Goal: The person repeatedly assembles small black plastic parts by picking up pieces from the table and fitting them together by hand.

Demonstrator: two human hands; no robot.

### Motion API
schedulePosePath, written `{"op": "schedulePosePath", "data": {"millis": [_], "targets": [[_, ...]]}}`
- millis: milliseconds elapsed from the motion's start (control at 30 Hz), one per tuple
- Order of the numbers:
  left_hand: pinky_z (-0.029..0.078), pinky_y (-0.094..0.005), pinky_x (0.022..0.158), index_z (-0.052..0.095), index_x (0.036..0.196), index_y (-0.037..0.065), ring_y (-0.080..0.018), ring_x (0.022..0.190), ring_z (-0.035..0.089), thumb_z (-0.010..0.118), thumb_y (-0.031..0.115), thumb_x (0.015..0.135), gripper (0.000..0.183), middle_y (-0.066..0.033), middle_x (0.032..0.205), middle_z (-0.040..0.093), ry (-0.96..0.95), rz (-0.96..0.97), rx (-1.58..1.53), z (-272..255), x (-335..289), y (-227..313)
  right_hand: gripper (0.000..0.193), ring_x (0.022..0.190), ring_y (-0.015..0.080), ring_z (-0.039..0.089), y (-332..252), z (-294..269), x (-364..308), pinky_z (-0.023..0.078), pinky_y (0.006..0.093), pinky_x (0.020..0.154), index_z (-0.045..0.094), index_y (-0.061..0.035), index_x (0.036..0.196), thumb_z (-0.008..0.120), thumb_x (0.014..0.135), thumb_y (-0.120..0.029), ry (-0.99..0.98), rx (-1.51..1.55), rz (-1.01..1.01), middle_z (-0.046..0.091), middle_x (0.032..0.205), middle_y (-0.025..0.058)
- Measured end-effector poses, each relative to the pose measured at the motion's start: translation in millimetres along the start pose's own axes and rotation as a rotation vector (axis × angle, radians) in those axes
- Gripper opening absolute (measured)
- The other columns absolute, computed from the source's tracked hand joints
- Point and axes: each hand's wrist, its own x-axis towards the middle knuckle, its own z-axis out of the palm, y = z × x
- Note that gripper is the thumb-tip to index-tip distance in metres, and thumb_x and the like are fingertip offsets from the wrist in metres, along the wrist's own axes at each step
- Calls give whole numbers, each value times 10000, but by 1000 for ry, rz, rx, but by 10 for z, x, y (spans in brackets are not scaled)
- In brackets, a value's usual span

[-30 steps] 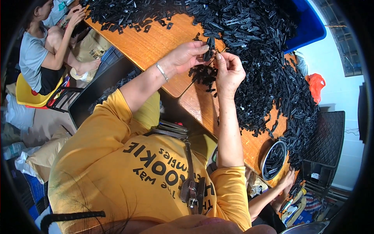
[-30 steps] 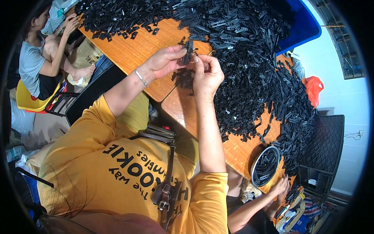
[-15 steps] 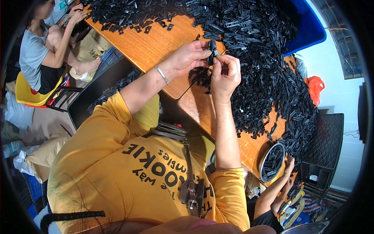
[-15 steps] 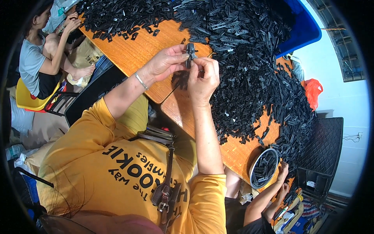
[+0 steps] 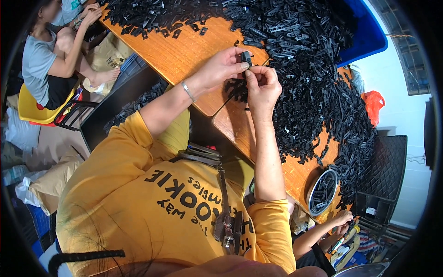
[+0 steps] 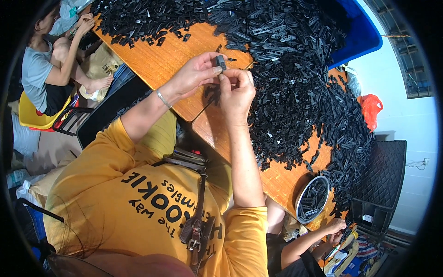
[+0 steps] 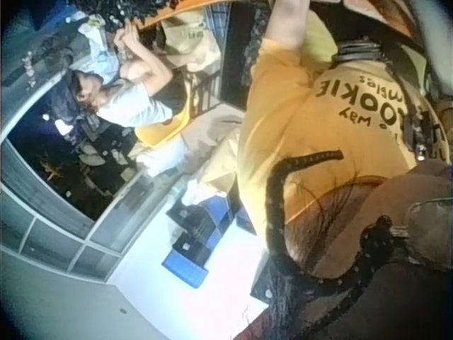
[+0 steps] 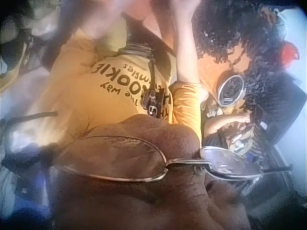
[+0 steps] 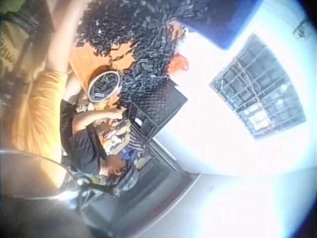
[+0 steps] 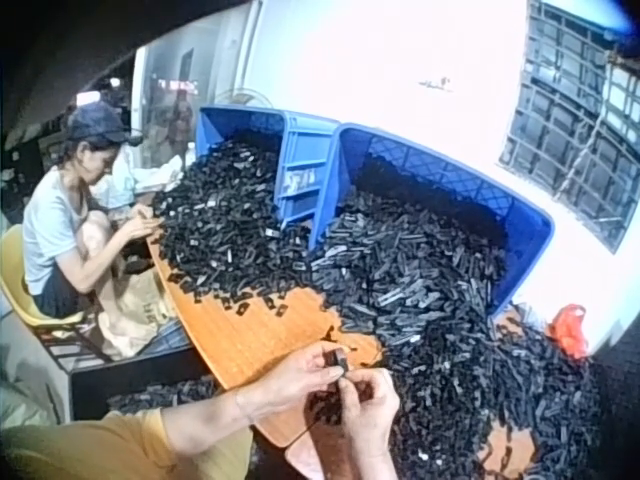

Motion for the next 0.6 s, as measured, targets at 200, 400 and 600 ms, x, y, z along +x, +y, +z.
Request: {"op": "schedulePosePath", "data": {"millis": [200,400,600], "targets": [[562,-276,956,583,1328,-13,-146,1065,696,644,-18,994,340,-74,1159,691,74,73,417,-151,-451,80,355,658,125,606,77,223,-196,522,322,625,622,-53,816,950,744,-169,-305,-70,292,664,720,46],[534,-221,878,626,1318,-6,-82,974,676,636,-10,983,336,-35,1043,713,163,-230,604,-712,-1104,564,364,639,228,668,-284,745,-338,543,390,643,666,-78,769,928,749,-331,-687,-191,202,693,701,90],[545,-276,891,737,1154,-7,-93,977,672,686,66,993,184,-43,1049,753,1,-307,988,-1338,-1571,1088,171,823,269,737,22,655,280,581,377,756,758,-54,936,834,860,-187,-569,-334,22,749,882,140]]}}
